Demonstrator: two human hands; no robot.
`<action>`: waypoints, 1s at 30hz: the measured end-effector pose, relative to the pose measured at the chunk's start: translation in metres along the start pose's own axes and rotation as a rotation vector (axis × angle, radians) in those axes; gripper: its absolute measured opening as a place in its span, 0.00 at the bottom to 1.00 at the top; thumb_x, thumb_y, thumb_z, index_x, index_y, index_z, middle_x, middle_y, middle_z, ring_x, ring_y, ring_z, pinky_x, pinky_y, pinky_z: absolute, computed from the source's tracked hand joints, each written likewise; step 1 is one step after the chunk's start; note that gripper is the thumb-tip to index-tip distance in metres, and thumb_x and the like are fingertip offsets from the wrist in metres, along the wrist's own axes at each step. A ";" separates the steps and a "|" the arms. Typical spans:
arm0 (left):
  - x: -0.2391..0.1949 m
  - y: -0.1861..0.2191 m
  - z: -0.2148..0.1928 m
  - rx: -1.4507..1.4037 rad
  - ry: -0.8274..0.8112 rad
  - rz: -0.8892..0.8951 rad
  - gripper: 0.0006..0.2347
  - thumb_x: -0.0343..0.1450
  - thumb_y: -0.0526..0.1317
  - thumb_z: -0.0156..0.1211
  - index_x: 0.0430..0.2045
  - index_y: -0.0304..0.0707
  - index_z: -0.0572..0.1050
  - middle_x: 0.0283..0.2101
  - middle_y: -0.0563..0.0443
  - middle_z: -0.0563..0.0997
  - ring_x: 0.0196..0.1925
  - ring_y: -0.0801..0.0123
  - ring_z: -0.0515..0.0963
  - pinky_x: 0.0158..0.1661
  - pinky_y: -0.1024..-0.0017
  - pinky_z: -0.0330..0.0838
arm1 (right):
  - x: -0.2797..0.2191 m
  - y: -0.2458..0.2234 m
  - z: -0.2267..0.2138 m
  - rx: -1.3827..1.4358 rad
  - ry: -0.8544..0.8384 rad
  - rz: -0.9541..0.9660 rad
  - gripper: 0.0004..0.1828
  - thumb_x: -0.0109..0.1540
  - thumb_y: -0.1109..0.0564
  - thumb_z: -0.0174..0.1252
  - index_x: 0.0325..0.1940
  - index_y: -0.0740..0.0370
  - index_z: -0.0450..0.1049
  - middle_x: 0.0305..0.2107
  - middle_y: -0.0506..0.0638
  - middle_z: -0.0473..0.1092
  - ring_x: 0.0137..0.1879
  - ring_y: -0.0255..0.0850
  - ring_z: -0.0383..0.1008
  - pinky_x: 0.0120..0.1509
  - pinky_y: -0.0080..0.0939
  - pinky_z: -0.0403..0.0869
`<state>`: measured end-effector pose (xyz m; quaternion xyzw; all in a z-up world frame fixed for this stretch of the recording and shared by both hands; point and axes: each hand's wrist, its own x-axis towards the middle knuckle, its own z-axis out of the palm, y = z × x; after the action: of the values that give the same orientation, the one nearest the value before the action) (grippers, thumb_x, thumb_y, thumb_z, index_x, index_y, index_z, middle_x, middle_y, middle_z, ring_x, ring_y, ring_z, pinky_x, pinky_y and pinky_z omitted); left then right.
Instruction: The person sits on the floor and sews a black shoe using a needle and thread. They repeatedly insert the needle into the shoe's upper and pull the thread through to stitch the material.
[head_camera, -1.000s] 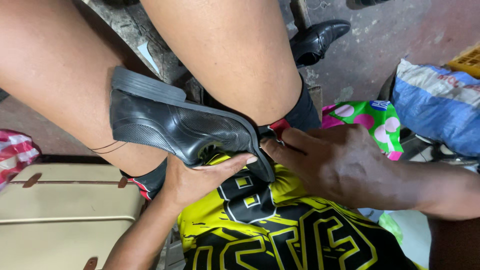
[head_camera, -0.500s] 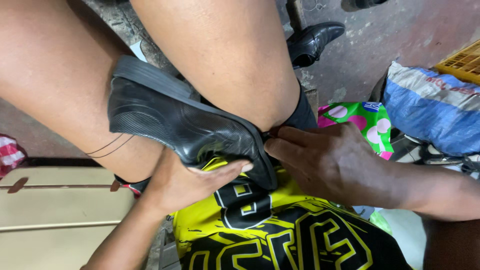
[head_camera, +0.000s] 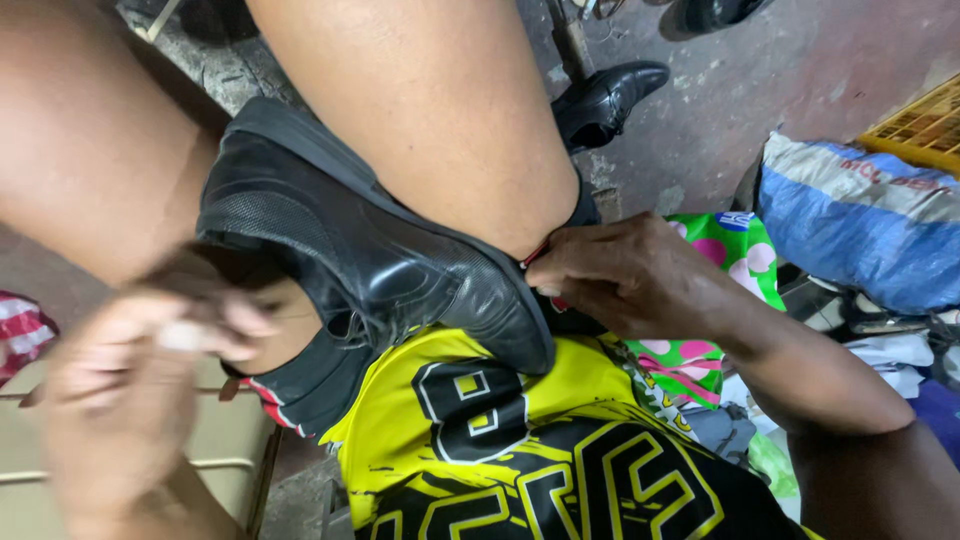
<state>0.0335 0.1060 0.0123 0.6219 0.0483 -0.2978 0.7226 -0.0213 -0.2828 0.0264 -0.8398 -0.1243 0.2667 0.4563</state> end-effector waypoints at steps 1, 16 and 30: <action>-0.004 -0.002 -0.016 0.078 0.082 0.007 0.05 0.81 0.36 0.56 0.39 0.33 0.76 0.41 0.45 0.83 0.40 0.70 0.84 0.46 0.74 0.78 | -0.001 0.003 0.000 0.017 0.015 -0.008 0.13 0.57 0.66 0.62 0.46 0.60 0.77 0.36 0.48 0.79 0.38 0.44 0.82 0.37 0.40 0.79; 0.005 -0.009 0.049 0.997 -0.020 0.380 0.07 0.71 0.43 0.71 0.37 0.46 0.78 0.33 0.56 0.79 0.35 0.68 0.78 0.38 0.70 0.73 | -0.021 0.020 -0.013 0.193 0.002 0.154 0.08 0.61 0.62 0.61 0.43 0.63 0.80 0.36 0.50 0.81 0.40 0.37 0.84 0.41 0.35 0.81; 0.046 0.007 0.072 0.498 -0.087 -0.294 0.08 0.76 0.34 0.55 0.26 0.30 0.76 0.21 0.48 0.78 0.22 0.68 0.73 0.27 0.69 0.68 | -0.027 0.009 -0.013 0.190 0.008 0.029 0.09 0.63 0.61 0.59 0.47 0.62 0.78 0.36 0.52 0.80 0.37 0.39 0.84 0.38 0.38 0.79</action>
<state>0.0528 0.0225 0.0139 0.7531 0.0324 -0.4284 0.4983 -0.0363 -0.3086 0.0338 -0.7956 -0.0842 0.2804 0.5304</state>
